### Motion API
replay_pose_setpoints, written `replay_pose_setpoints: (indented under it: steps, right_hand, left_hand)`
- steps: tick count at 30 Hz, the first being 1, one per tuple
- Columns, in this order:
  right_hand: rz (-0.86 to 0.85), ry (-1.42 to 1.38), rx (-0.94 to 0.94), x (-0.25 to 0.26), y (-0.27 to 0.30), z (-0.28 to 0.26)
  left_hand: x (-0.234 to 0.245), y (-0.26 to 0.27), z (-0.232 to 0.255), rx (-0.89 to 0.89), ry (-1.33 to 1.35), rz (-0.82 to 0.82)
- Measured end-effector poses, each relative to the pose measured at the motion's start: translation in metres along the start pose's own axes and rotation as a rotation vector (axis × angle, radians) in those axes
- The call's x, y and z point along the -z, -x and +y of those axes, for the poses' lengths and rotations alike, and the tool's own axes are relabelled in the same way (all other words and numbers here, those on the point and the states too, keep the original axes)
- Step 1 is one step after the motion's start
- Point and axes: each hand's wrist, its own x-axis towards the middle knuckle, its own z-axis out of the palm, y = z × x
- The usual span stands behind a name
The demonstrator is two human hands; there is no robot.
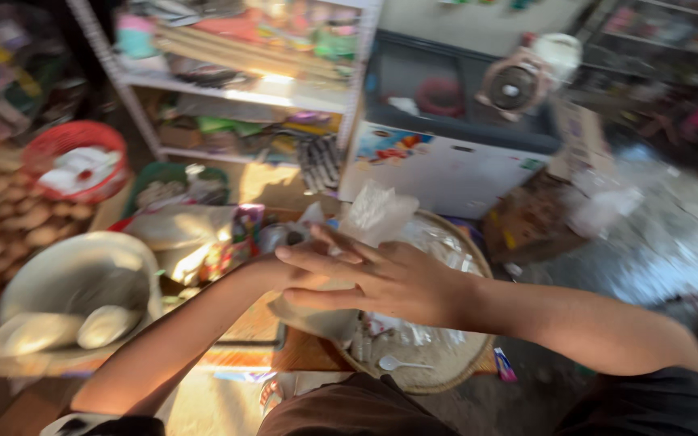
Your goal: The person scoops a white granular substance from a large metal scoop into small plastic bags using a plastic spoon. The person then ties the filled bags with rubber bands and places them into a woven basket.
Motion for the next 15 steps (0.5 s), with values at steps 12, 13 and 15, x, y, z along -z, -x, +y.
replay_pose_setpoints:
  steps: [12, 13, 15]
  right_hand:
    - [0.054, 0.087, -0.035, 0.046, 0.064, -0.003]
    - [0.053, 0.083, -0.043, 0.049, 0.065, -0.005]
    - [0.039, 0.033, -0.060, 0.051, 0.066, -0.008]
  left_hand:
    - [0.014, 0.001, 0.081, -0.211, 0.060, -0.414]
    - [0.016, -0.001, 0.092, -0.131, 0.109, -0.452]
    - [0.011, -0.005, 0.114, -0.127, 0.093, -0.423]
